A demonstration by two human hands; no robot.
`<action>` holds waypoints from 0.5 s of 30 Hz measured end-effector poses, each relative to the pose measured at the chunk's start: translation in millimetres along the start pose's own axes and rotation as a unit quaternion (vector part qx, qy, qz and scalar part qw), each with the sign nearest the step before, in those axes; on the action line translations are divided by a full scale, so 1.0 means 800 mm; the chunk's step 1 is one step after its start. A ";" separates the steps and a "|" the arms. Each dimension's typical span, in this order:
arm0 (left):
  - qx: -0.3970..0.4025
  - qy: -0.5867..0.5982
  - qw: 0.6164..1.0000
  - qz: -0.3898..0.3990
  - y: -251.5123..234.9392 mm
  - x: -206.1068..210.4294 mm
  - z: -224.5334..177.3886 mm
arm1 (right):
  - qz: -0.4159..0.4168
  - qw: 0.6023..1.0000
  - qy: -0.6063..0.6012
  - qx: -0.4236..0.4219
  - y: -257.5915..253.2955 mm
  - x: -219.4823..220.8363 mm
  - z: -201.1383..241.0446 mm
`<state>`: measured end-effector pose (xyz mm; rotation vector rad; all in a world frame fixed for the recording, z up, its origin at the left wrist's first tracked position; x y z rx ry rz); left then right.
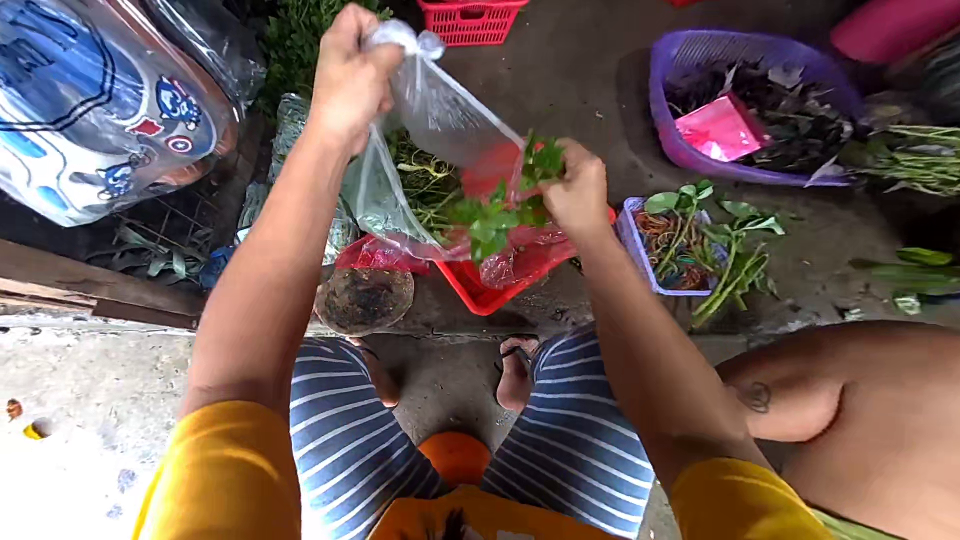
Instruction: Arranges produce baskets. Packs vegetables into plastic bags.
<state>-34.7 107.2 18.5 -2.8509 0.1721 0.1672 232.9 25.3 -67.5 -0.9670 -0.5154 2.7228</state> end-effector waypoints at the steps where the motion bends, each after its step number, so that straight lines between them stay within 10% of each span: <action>1: -0.002 -0.057 0.998 0.028 -0.018 0.017 -0.010 | 0.007 1.000 -0.009 0.004 -0.001 -0.002 -0.010; 8: 0.047 -0.317 0.891 0.323 -0.013 0.173 -0.029 | -0.051 0.979 -0.183 -0.078 -0.040 0.007 0.009; 15: -0.029 -0.182 0.982 0.041 0.009 0.014 0.032 | -0.113 0.922 -0.369 0.032 -0.060 0.022 -0.014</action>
Point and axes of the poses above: each hand's wrist, its own y-axis away from the middle knuckle, its own x-axis out of the palm, z = x × y, the point moved 8 cm from there along -y, towards the middle knuckle
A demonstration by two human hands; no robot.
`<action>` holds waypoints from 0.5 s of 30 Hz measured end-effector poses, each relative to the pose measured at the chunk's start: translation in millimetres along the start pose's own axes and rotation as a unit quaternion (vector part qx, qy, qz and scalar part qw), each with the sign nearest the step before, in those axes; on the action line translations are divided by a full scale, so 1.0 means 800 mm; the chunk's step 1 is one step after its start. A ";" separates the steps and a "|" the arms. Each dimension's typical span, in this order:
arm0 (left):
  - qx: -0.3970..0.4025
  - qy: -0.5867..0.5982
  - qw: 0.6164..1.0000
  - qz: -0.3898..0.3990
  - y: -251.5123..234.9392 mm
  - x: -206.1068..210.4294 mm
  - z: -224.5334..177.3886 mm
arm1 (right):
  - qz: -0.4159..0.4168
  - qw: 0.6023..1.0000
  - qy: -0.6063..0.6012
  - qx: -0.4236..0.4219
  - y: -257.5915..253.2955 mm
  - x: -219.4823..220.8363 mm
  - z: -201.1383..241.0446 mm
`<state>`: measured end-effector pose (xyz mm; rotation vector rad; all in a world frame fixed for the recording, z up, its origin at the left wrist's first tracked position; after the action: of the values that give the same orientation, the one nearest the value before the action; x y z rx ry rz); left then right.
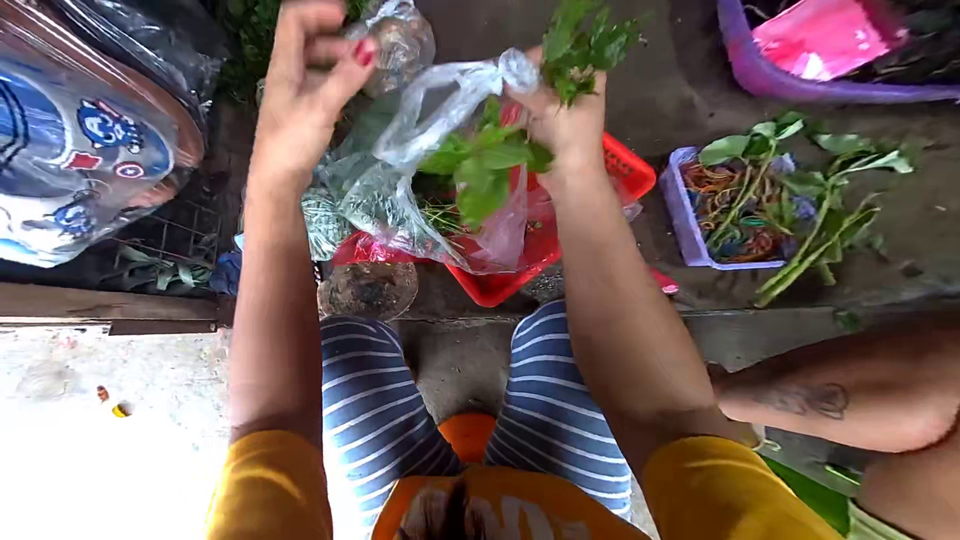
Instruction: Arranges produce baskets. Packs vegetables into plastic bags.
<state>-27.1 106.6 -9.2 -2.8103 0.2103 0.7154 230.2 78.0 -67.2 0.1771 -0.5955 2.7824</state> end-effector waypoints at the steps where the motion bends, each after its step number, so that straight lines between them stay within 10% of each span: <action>1: -0.073 0.024 0.996 -0.041 0.002 -0.003 0.048 | -0.010 1.000 -0.015 0.018 0.002 -0.005 0.000; 7: -0.290 -0.052 0.955 -0.022 0.000 0.064 0.240 | -0.067 0.989 0.126 0.046 0.002 -0.079 -0.019; 15: -0.224 0.008 0.974 -0.016 -0.085 0.066 0.193 | -0.076 0.977 0.100 0.175 0.012 -0.113 -0.077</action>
<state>-38.0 207.9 -154.1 -3.2361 0.0035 0.8206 309.3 72.6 -142.7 0.0133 -0.0390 2.6876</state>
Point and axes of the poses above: each hand's wrist, its own y-axis away from the middle knuckle, its own x-axis out of the palm, z = x × y, the point moved 8 cm from there along -y, towards the middle knuckle
